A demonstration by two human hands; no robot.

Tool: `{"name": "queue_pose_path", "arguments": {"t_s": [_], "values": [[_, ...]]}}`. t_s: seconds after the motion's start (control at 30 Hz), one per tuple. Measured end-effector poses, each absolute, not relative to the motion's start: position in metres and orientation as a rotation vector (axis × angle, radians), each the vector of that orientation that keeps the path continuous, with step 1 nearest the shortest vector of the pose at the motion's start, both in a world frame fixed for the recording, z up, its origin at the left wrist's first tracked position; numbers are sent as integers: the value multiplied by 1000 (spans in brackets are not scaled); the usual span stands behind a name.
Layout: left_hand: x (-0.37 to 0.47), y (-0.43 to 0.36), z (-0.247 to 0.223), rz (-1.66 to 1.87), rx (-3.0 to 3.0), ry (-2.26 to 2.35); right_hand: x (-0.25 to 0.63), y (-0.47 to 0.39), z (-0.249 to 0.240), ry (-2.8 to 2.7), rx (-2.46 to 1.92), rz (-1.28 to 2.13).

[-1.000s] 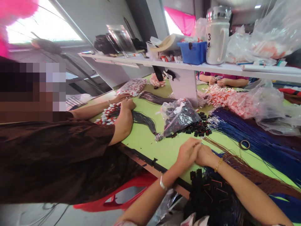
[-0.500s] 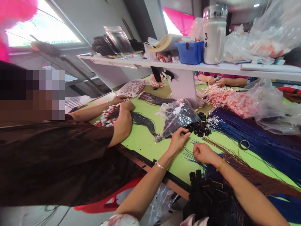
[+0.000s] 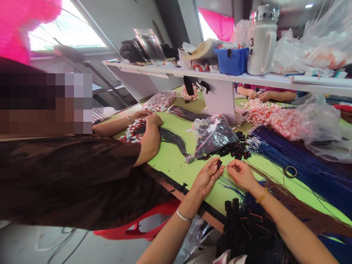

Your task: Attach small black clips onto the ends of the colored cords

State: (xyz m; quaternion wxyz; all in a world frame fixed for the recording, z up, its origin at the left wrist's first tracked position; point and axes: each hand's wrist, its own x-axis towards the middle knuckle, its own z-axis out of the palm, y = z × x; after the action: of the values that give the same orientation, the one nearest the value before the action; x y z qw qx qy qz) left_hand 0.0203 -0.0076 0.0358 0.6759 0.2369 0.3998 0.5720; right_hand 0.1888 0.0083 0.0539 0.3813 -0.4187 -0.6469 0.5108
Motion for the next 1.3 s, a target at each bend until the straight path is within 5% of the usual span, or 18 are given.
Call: {"name": "queue_pose_path", "arguments": {"t_s": [0.77,1.3], "values": [[38,-16,34,1175,441,664,196,4,51,-2185,-1331,676],[44,-19,29,1287,684,983,197,9,49,-2186,-1215,893]]}}
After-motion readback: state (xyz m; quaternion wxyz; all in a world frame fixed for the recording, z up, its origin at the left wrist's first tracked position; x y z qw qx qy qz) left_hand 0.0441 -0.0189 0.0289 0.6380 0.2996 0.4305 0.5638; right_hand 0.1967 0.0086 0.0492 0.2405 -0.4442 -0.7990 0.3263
